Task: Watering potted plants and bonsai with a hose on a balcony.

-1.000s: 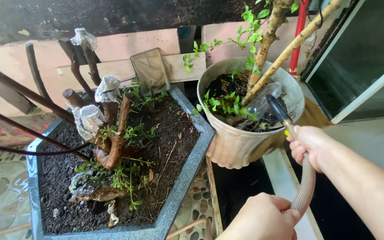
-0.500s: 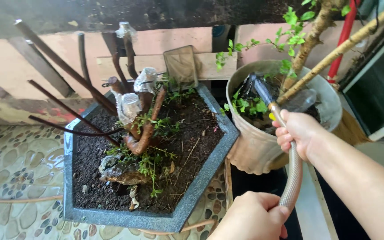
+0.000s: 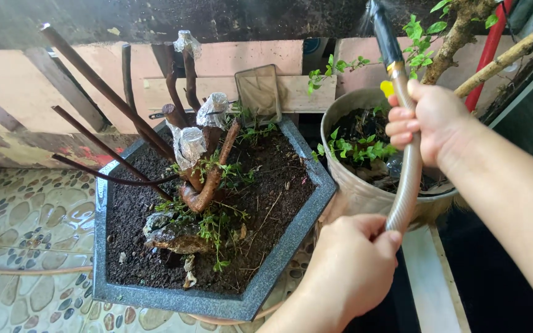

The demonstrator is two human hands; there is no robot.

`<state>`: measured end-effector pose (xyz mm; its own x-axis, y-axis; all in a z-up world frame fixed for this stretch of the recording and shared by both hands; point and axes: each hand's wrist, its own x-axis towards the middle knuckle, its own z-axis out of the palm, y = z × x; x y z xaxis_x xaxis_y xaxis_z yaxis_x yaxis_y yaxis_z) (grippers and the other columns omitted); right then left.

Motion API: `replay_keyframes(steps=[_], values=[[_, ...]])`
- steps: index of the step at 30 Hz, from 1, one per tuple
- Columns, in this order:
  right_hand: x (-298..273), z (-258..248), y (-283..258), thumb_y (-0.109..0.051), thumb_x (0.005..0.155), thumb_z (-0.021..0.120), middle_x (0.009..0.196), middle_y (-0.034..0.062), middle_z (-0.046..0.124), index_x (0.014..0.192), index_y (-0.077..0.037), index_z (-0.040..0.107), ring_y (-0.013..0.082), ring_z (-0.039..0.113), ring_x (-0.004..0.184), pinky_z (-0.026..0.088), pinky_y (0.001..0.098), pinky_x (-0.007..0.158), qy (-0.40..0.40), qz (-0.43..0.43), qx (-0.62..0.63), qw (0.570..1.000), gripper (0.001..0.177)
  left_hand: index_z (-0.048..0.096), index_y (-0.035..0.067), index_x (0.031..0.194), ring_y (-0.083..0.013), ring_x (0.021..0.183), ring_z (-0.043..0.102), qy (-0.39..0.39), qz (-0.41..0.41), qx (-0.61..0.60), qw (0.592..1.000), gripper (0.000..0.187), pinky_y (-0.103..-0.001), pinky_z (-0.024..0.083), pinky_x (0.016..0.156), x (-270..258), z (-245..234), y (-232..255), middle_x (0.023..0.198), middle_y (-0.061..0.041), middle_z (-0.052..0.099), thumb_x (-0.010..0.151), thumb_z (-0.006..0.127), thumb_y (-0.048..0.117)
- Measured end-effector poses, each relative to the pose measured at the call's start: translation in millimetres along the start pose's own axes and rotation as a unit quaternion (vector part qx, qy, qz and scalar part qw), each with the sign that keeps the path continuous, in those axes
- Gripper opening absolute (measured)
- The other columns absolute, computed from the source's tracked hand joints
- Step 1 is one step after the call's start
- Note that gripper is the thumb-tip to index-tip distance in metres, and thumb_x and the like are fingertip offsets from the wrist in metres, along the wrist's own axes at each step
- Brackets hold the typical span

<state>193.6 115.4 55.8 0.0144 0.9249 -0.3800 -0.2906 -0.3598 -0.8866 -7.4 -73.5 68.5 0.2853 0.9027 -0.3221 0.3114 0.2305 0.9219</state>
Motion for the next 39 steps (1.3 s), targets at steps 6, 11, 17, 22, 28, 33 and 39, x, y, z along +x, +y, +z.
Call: replay_keyframes(steps=[6,11,17,22,28,33,39], values=[[7.4,4.7,-27.5,-0.047,0.112,0.037,0.062,-0.0094,0.035,0.1,-0.013,0.049,0.0033,0.029,0.048,0.028,0.0227,0.046,-0.037,-0.065,0.013,0.997,0.037,0.077,0.011,0.106,-0.0281,0.073,0.073,0.049,0.037,0.031,0.998,0.026,-0.038,0.056,0.074,5.9,-7.3,18.4,0.08,-0.016,0.074,0.09,0.065,0.028],[3.8,15.4,-50.6,-0.05,0.113,0.038,0.063,-0.0088,0.036,0.102,-0.013,0.05,0.0035,0.028,0.048,0.028,0.0231,0.047,-0.082,-0.114,0.001,0.99,0.04,0.077,0.01,0.105,-0.0293,0.074,0.074,0.062,0.05,0.031,0.996,0.027,-0.039,0.057,0.074,9.0,-11.4,28.0,0.081,-0.018,0.074,0.091,0.063,0.028],[9.2,33.0,-73.2,-0.048,0.115,0.038,0.065,-0.0091,0.037,0.104,-0.012,0.051,0.0022,0.031,0.052,0.03,0.0215,0.05,-0.141,-0.171,0.001,0.975,0.04,0.077,0.01,0.106,-0.0286,0.074,0.074,0.1,0.092,0.02,0.991,0.027,-0.038,0.057,0.073,13.0,-19.3,36.3,0.082,-0.016,0.074,0.09,0.064,0.027],[9.3,64.3,-94.8,-0.036,0.113,0.047,0.06,-0.0108,0.032,0.088,-0.018,0.053,0.0003,0.029,0.049,0.027,0.0204,0.048,-0.2,-0.196,-0.051,0.959,0.031,0.076,0.009,0.108,-0.0238,0.067,0.072,0.137,0.11,0.004,0.985,0.028,-0.036,0.056,0.069,11.7,-27.7,47.4,0.076,-0.014,0.074,0.09,0.064,0.027],[47.7,65.5,-118.7,-0.035,0.12,0.047,0.064,-0.0101,0.031,0.076,-0.023,0.032,-0.0001,0.029,0.053,0.026,0.0192,0.054,-0.304,-0.219,-0.075,0.924,0.049,0.076,0.011,0.107,-0.0189,0.06,0.067,0.162,0.111,-0.012,0.981,0.027,-0.035,0.055,0.061,13.0,-36.6,61.1,0.072,-0.011,0.072,0.09,0.063,0.027],[45.2,55.7,-119.8,-0.038,0.12,0.047,0.064,-0.0097,0.033,0.077,-0.023,0.034,0.0001,0.029,0.054,0.027,0.0189,0.055,-0.258,-0.25,-0.07,0.931,0.048,0.076,0.011,0.109,-0.0189,0.061,0.068,0.159,0.117,-0.006,0.98,0.028,-0.035,0.055,0.062,19.4,-36.6,65.4,0.075,-0.011,0.073,0.09,0.064,0.027],[49.6,37.1,-120.4,-0.043,0.117,0.045,0.065,-0.0089,0.036,0.077,-0.021,0.037,0.0006,0.031,0.053,0.03,0.0187,0.055,-0.239,-0.231,-0.028,0.943,0.046,0.076,0.012,0.111,-0.0184,0.066,0.072,0.152,0.125,-0.008,0.98,0.029,-0.034,0.057,0.067,26.9,-30.2,65.4,0.079,-0.01,0.075,0.09,0.064,0.027]])
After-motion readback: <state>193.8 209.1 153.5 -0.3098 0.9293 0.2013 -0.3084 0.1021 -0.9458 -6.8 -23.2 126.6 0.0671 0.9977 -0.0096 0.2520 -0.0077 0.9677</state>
